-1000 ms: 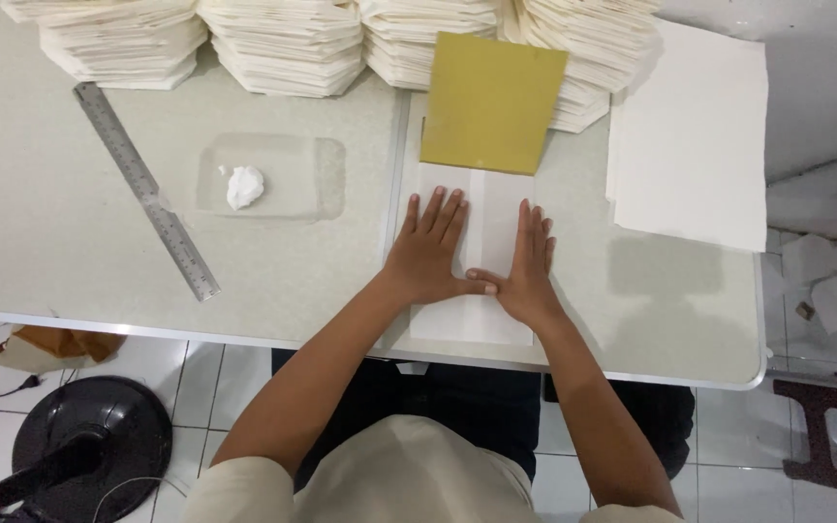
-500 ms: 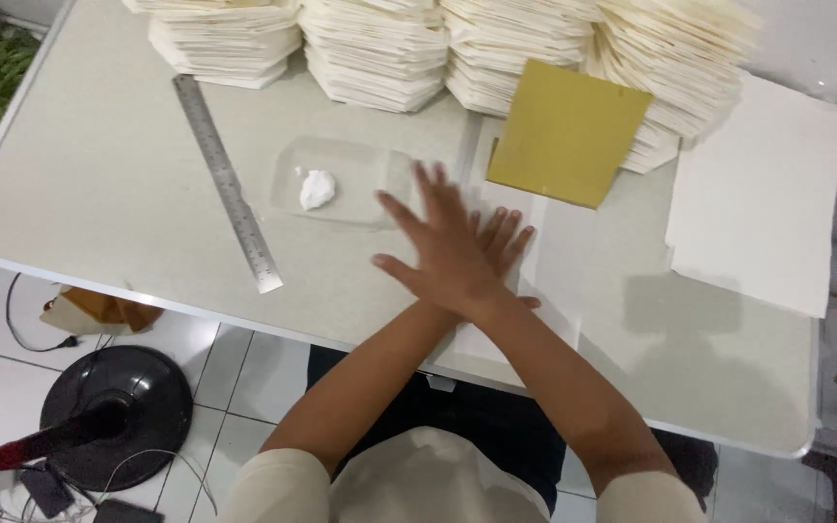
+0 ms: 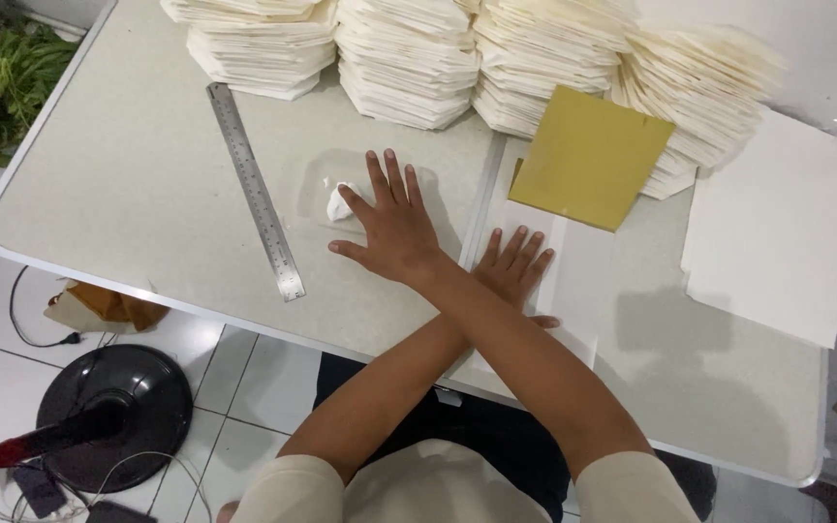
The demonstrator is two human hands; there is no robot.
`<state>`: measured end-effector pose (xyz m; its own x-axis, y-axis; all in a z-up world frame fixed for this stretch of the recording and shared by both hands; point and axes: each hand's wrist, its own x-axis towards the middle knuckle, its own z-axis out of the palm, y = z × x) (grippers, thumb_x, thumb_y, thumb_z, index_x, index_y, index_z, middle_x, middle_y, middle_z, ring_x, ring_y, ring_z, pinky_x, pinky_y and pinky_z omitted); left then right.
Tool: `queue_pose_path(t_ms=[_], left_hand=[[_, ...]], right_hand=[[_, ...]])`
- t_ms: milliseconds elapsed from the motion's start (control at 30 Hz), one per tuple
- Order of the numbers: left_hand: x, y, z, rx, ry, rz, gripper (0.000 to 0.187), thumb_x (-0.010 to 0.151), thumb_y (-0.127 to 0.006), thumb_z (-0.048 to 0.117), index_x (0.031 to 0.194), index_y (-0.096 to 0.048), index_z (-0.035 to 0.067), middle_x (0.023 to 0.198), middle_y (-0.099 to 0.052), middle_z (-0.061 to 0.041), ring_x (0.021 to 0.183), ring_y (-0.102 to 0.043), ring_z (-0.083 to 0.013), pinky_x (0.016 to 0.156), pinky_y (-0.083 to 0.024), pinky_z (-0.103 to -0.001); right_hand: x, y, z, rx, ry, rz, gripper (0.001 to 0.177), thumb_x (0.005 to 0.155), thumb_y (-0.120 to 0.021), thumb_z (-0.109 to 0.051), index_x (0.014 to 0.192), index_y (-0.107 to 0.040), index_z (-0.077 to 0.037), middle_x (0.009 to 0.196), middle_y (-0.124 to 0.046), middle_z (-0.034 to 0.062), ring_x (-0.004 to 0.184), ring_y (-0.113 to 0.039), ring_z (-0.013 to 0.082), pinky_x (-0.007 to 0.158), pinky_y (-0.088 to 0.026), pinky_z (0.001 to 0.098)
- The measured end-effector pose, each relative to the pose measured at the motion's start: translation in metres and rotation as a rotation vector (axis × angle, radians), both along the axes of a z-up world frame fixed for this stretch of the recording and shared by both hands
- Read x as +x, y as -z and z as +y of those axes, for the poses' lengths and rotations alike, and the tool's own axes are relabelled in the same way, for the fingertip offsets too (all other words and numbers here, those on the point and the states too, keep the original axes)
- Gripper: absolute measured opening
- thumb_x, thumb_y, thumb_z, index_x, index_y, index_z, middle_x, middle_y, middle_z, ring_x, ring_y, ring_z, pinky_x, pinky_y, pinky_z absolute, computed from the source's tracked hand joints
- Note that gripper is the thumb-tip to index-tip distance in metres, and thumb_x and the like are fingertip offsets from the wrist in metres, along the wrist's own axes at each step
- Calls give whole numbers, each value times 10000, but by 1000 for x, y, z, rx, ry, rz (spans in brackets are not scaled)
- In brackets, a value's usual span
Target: Folding white paper around a gold cardboard template to create a finished product, likely a box or envelope liner.
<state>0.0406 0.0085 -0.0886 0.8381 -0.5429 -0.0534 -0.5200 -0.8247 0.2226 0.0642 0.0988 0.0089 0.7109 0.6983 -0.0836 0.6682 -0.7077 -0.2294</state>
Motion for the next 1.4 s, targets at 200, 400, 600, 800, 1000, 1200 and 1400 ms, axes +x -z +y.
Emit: queue_pose_path(t_ms=[200,400,600,800,1000,1200,1400], left_hand=[[2,-11,1,52,16,67,1076,884,-183,884,1633,7,136,1704,-12,-163,1574,5,-365,1246,75,-627],[2,-7,0,24,10,82,1066,895,-199,868,1633,-17,121,1703,14,-171,1569,35,-368,1241,100,-630],[6,39,-10,69,-38,-209,1104,891,-362,901,1642,-81,142,1698,-86,-164,1564,-56,-363,1234,20,-636],[-6,20,8,-76,-10,-303,934,996,-459,730,1639,-111,148,1693,-130,-164,1565,-154,-354,1248,-68,-630],[5,22,-4,71,-1,-78,1079,886,-292,880,1638,-60,143,1704,-55,-162,1572,-33,-366,1244,38,-646],[6,18,-5,34,7,2,1100,868,-154,897,1633,-26,117,1701,-46,-165,1571,-6,-371,1246,76,-631],[-3,32,1,-27,-20,-311,1062,920,-389,860,1637,-129,121,1694,-100,-181,1566,-86,-359,1234,-9,-636]], right_hand=[[1,0,-3,-27,2,5,706,928,-558,-677,1456,-556,-210,1661,-199,242,1567,-70,416,1256,-22,584],[1,-1,-12,125,-13,63,748,943,-608,-621,1550,-430,-220,1647,-214,264,1562,-87,445,1254,-13,592],[10,1,-38,398,2,166,766,943,-649,-607,1568,-401,-242,1648,-220,248,1558,-76,456,1263,-20,596],[21,1,-54,428,43,181,719,943,-659,-597,1551,-435,-284,1661,-215,199,1567,-61,426,1270,-9,566],[9,3,-28,171,-53,33,744,892,-646,-664,1507,-491,-275,1660,-209,215,1562,-55,438,1259,-21,609],[9,3,-15,39,-84,-144,719,846,-623,-750,1403,-621,-296,1666,-221,185,1560,-67,431,1252,-7,605],[23,12,-51,558,-11,149,845,855,-637,-766,1544,-460,-311,1671,-229,185,1556,-74,469,1254,-34,635]])
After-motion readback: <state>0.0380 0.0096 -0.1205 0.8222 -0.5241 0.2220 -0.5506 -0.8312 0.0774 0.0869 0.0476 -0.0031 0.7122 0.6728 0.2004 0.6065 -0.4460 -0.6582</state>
